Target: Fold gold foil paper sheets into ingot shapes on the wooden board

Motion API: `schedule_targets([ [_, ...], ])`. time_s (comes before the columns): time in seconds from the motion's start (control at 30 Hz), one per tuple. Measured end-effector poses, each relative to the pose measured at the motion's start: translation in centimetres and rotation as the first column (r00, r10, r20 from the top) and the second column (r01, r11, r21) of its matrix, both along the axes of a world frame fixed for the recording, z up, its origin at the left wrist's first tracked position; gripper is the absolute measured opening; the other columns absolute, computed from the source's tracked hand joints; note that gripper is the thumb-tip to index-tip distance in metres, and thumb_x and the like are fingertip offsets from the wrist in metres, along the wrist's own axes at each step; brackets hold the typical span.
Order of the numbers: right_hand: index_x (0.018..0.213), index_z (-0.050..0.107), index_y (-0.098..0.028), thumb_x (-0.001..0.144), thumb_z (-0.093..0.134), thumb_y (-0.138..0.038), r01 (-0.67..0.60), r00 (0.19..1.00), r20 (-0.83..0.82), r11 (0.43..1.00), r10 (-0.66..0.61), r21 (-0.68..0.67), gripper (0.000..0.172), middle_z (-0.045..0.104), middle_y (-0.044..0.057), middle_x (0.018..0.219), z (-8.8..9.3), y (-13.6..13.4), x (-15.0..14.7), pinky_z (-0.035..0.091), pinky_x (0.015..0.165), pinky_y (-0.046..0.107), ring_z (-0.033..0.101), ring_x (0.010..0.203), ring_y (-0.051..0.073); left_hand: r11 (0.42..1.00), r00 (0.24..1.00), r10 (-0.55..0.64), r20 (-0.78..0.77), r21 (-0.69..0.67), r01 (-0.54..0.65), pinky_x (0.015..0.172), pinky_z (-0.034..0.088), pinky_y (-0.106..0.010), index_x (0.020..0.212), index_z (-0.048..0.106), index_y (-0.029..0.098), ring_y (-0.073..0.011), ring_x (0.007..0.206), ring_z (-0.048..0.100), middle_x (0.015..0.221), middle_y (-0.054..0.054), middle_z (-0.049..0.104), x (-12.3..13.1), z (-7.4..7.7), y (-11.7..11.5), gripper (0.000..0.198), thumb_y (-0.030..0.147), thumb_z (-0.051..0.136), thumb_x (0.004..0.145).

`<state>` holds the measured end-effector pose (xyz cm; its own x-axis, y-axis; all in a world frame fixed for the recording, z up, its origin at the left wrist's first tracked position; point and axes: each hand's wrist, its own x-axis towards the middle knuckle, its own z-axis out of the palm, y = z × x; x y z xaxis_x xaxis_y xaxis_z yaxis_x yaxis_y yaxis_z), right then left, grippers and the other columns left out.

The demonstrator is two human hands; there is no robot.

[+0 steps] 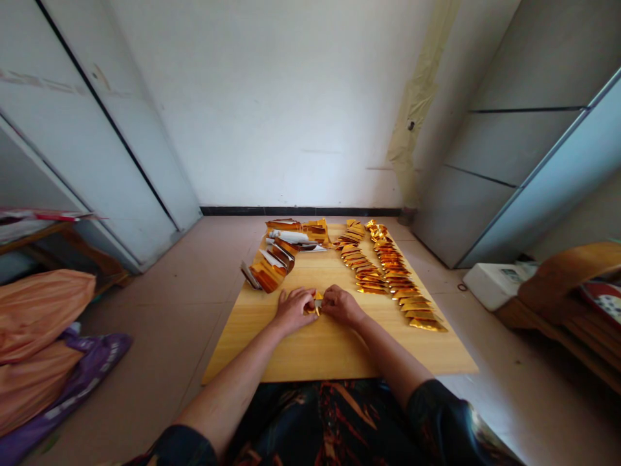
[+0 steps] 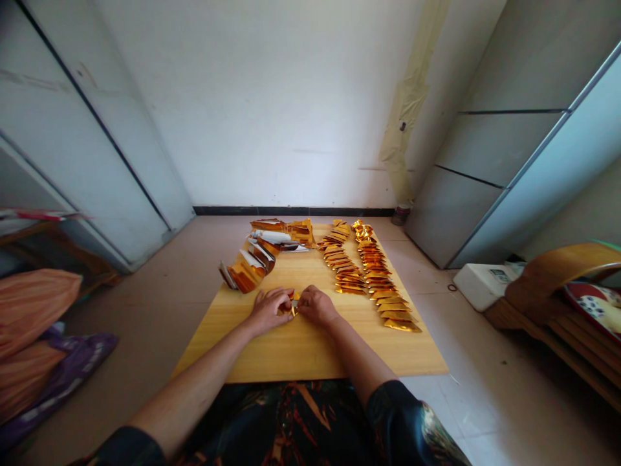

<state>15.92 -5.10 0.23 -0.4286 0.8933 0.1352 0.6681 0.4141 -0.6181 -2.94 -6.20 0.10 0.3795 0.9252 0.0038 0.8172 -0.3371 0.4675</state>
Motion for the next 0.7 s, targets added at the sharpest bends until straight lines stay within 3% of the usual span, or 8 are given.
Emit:
schedule_targets([
  [0.2,0.08,0.062,-0.018,0.085,0.056,-0.019,0.016,0.977,0.214,1.0,-0.012,-0.015,0.008,0.057,0.002,0.091,1.0,-0.3,-1.0,0.039,0.067,0.019,0.056,0.075,0.01,1.0,0.999,-0.01,-0.048,0.002,0.01,0.109,0.013,-0.06,0.098,0.057,0.027,-0.0267,0.132,0.035,0.139,0.0,0.049,0.0,-0.4,0.2,0.026,0.04,0.062,0.075],
  [0.33,0.089,0.062,-0.017,0.085,0.057,-0.02,-0.005,0.981,0.195,1.0,0.007,-0.012,0.007,0.056,0.003,0.098,1.1,-0.4,-0.9,0.041,0.072,0.02,0.057,0.084,0.012,1.0,0.999,-0.007,-0.041,0.006,0.007,0.109,0.013,-0.06,0.096,0.058,0.027,-0.0264,0.132,0.035,0.138,0.0,0.05,-0.1,-0.5,0.2,0.024,0.039,0.062,0.076],
  [0.5,0.085,0.063,-0.017,0.081,0.057,-0.014,-0.023,0.979,0.201,0.999,0.031,-0.044,0.007,0.056,0.004,0.103,1.5,-0.4,-0.6,0.041,0.075,0.02,0.057,0.086,0.011,1.0,0.999,-0.012,-0.035,0.008,0.012,0.108,0.014,-0.061,0.093,0.058,0.027,-0.0258,0.132,0.036,0.138,0.001,0.051,-0.1,-0.3,0.1,0.021,0.038,0.061,0.075],
  [0.7,0.09,0.062,-0.019,0.09,0.049,-0.024,0.034,0.942,0.336,0.998,-0.012,-0.06,0.014,0.057,0.003,0.105,2.5,-1.0,-1.7,0.038,0.067,0.02,0.059,0.082,0.011,1.0,0.999,-0.014,-0.052,-0.006,0.013,0.109,0.013,-0.061,0.117,0.052,0.03,-0.0268,0.132,0.035,0.139,-0.002,0.049,0.0,-0.2,0.3,0.044,0.039,0.063,0.075],
])
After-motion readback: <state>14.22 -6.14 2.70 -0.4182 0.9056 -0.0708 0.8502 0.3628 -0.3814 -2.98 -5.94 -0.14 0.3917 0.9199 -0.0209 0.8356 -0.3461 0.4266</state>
